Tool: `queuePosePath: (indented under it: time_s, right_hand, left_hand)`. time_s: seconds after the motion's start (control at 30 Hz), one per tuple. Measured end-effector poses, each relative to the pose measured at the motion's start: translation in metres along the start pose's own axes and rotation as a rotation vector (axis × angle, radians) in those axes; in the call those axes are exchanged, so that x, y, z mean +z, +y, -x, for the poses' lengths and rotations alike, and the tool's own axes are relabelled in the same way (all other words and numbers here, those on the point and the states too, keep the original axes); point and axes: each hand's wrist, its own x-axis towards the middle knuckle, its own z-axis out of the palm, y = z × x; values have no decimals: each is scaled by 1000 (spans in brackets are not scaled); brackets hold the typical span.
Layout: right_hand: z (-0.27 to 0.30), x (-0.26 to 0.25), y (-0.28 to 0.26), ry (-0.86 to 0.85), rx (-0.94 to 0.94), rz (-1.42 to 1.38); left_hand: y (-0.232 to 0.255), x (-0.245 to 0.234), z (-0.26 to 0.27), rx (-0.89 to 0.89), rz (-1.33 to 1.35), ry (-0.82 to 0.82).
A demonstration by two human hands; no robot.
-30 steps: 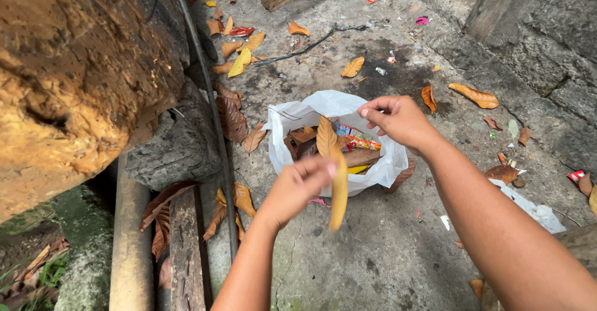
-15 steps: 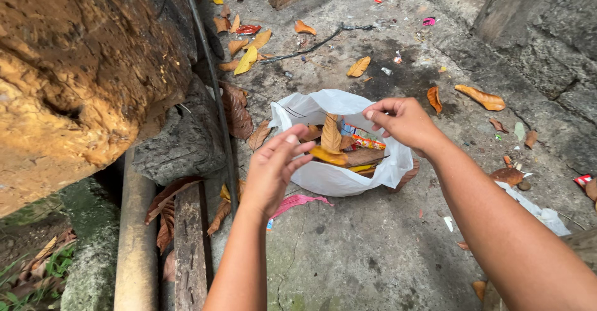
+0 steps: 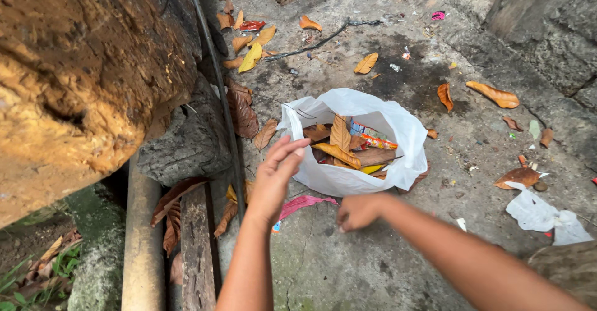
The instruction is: The person picks up dry leaves, wrappers, and debris from the ground by hand and places them into a white plastic bag.
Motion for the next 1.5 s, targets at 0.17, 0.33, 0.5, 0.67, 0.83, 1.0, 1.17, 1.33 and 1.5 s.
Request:
queuePosePath:
  time_s: [0.17,0.33,0.5,0.67,0.83,1.0,1.17,1.33,1.5]
  right_hand:
    - [-63,57,-2,171,102,234]
    - [-73,49,-23,178,329,55]
    - [-88,48,-15,222,404,-20]
    - [-88,48,-14,214,417,4]
    - [-45,-11,-54,88,142,29]
    - [62,-104,-100,160,-110,-53]
    - [174,-168,-121,391,22,-490]
    - [246,-191,-103,735,-453,-233]
    - [244,-189,-67,919,-152,-633]
  left_hand:
    - [10,11,2,63,-133,-100]
    - [15,8,6,76,-92,-155]
    - [17,-5,9,24,-141,-121]
    - [16,-13,9,46,-183,-115]
    - [18,-12,2,46,-83,-100]
    - [21,-12,-3,10,-7,-61]
    - [19,-12,-6,-26,35,-40]
    - [22,-14,-4,-39,87,-19]
    - [27,-8,-1,-36,170,-6]
